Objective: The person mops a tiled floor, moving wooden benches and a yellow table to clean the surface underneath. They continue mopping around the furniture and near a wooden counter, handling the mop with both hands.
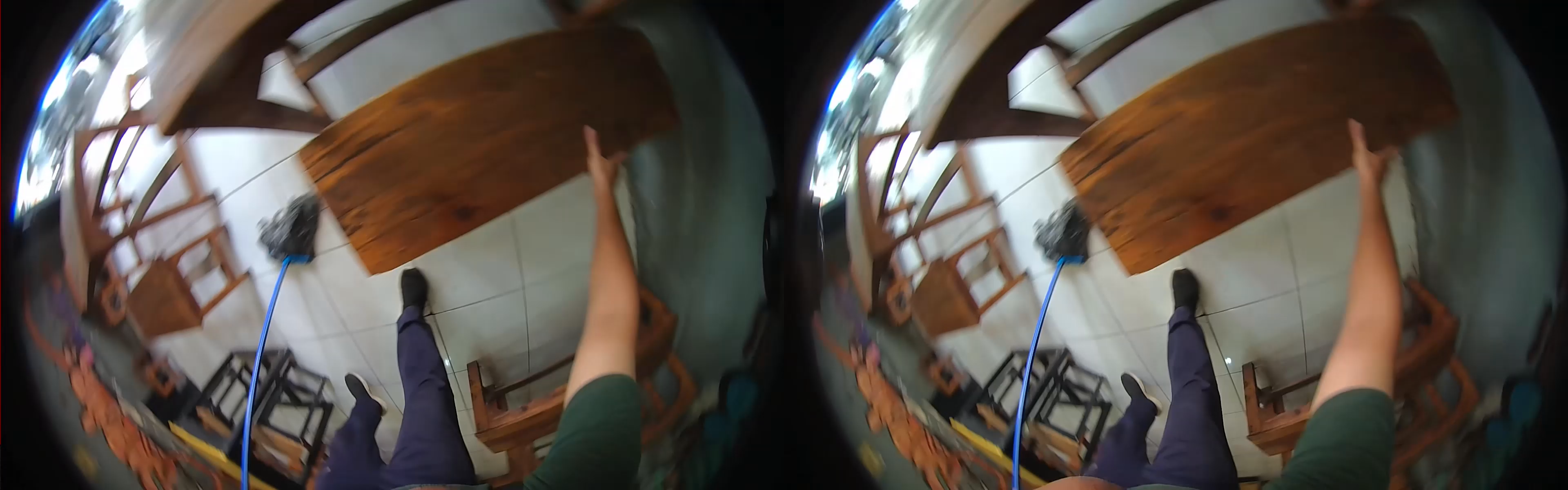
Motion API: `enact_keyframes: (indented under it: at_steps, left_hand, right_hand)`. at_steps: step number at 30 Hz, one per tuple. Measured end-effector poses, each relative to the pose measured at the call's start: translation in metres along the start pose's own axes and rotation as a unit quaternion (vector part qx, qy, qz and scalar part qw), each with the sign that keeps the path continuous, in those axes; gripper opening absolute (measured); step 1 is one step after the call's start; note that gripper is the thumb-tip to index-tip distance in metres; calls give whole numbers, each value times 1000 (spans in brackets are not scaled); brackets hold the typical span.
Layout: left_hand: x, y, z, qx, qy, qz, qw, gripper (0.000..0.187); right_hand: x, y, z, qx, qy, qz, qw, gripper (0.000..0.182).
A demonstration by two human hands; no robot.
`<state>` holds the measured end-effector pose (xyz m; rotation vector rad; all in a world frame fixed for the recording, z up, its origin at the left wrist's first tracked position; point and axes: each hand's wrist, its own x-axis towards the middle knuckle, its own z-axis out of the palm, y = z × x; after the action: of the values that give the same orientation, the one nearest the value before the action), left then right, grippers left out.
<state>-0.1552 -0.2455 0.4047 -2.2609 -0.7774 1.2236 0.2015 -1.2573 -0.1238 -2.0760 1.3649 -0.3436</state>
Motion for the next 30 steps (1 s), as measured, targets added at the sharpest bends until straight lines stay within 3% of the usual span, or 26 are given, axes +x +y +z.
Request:
enact_keyframes:
  at_steps: [1, 2, 3, 4, 5, 6, 7, 8, 9, 11, 13, 14, 16, 19, 21, 22, 23, 24, 25, 27, 28, 29, 30]
  left_hand:
    - [-11, -19, 22, -6, 14, 26, 1000, 53]
    - [-30, -34, 43, -6, 33, 43, 999, 54]
    - [-44, -12, 31, -130, -20, 76, 988, 51]
    - [-59, 26, 7, -146, -79, 14, 986, 50]
    - [-72, 57, -12, -163, -137, -40, 976, 48]
    - [-87, 74, -16, -176, -121, -8, 977, 48]
    - [-100, 88, -20, -186, -101, 25, 977, 48]
    - [-107, 114, -36, -225, -121, 6, 967, 49]
    - [-120, 132, -45, -263, -138, -14, 955, 49]
    - [-136, 146, -19, -336, -138, -25, 931, 50]
    - [-130, 149, 20, -366, -146, 2, 919, 51]
    - [-125, 152, 24, -387, -142, 29, 910, 51]
    - [-107, 175, 20, -432, -154, 66, 886, 50]
    - [-104, 188, -9, -496, -149, 148, 843, 53]
    - [-120, 181, -2, -593, -245, 139, 754, 62]
    - [-124, 179, 5, -631, -270, 136, 715, 65]
    - [-132, 177, 20, -690, -203, 198, 666, 71]
    - [-136, 174, 41, -738, -125, 257, 612, 77]
    - [-137, 174, 57, -770, -42, 313, 554, 83]
    - [-149, 180, 84, -803, 116, 400, 426, 98]
    - [-155, 190, 100, -759, 218, 294, 538, 86]
    - [-159, 207, 102, -692, 349, 145, 615, 49]
    - [-150, 203, 99, -742, 398, 119, 526, 37]
  right_hand:
    - [-15, -27, 1, -27, 14, -57, 998, 130]
    - [-44, -43, 3, -183, 94, -163, 965, 105]
    - [-92, -84, -7, -184, 119, -298, 929, 88]
    - [-141, -115, -11, -42, 28, -399, 916, 73]
    - [-204, -142, -11, 136, -119, -375, 909, 64]
    - [-262, -161, -12, 122, -162, -471, 859, 59]
    - [-335, -164, -1, 303, -304, -399, 810, 58]
    - [-398, -184, 3, 294, -345, -453, 768, 54]
    - [-465, -187, 3, 284, -440, -395, 754, 54]
    - [-567, -199, 9, 245, -609, -404, 637, 69]
    - [-640, -202, 9, 117, -680, -475, 547, 81]
    - [-658, -208, 3, 114, -682, -481, 538, 81]
    - [-684, -215, 0, -48, -667, -608, 428, 89]
    - [-701, -209, 5, -93, -620, -670, 396, 92]
    - [-704, -210, -5, -74, -635, -615, 462, 81]
    - [-705, -213, -3, -63, -585, -656, 473, 65]
    - [-711, -213, -4, -52, -537, -693, 479, 54]
    - [-721, -216, -9, -58, -534, -709, 457, 54]
    - [-729, -223, -11, -90, -558, -693, 448, 44]
    - [-745, -218, -22, -136, -584, -679, 423, 42]
    - [-754, -209, -25, -89, -559, -717, 407, 43]
    - [-760, -207, -17, -31, -530, -751, 393, 47]
    - [-776, -200, -22, -5, -547, -750, 372, 48]
